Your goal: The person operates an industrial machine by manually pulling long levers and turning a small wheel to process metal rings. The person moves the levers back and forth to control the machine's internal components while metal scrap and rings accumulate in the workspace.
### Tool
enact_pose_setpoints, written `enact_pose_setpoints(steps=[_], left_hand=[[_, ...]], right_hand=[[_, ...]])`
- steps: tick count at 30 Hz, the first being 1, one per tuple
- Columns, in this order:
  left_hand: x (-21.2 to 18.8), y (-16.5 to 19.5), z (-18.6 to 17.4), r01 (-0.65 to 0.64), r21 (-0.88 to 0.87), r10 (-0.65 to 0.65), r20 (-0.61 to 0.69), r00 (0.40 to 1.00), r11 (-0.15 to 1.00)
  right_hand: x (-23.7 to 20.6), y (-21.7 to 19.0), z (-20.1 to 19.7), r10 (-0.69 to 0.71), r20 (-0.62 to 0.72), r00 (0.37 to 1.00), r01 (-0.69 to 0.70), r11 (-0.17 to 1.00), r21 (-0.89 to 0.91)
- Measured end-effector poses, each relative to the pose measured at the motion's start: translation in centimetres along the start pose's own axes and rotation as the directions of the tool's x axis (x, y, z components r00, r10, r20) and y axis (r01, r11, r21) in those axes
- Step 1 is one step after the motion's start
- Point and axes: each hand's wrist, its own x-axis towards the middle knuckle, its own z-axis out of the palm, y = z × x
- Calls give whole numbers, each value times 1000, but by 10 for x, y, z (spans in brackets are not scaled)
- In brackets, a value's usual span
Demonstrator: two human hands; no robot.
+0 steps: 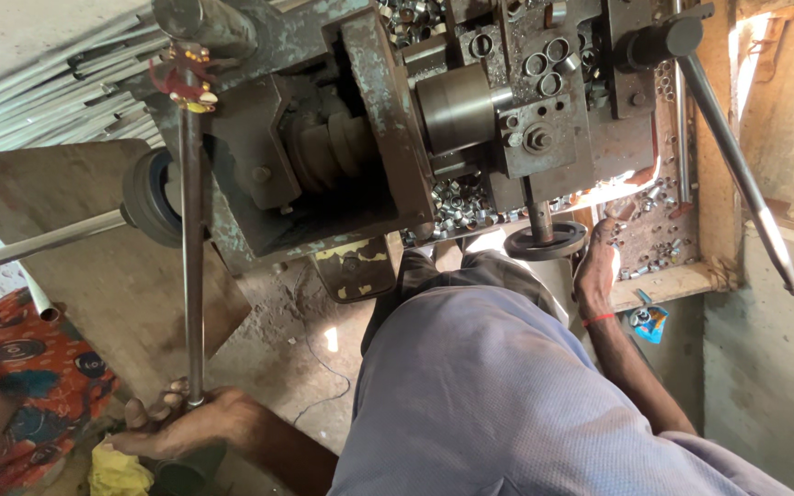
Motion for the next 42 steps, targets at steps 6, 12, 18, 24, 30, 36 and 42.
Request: enact_pose_setpoints(steps=[6, 12, 18, 24, 30, 36, 42], left_hand=[[-1, 3, 1, 18, 20, -18, -23, 1000, 1000], [-2, 2, 1, -18, 23, 17, 18, 1000, 1000], [0, 5, 4, 40, -63, -40, 10, 999, 997], [-2, 10, 7, 17, -27, -16, 51, 999, 999], [1, 8, 6, -10, -35, 13, 72, 997, 999], [-9, 6, -8, 63, -49, -59, 77, 995, 997], [-15, 13, -1, 42, 16, -42, 27, 999, 999]], right_hand=[[10, 11, 4, 0, 42, 999, -2, 998, 67], [4, 2, -9, 15, 39, 999, -18, 998, 57], [-28, 7, 28, 153, 401, 903, -67, 973, -221], [11, 10, 23, -133, 545, 828, 203, 977, -70], [-4, 2, -22, 28, 680, 733, 235, 927, -292], [15, -20, 20, -92, 753, 652, 671, 531, -517], [28, -10, 27, -65, 822, 565, 810, 229, -539]])
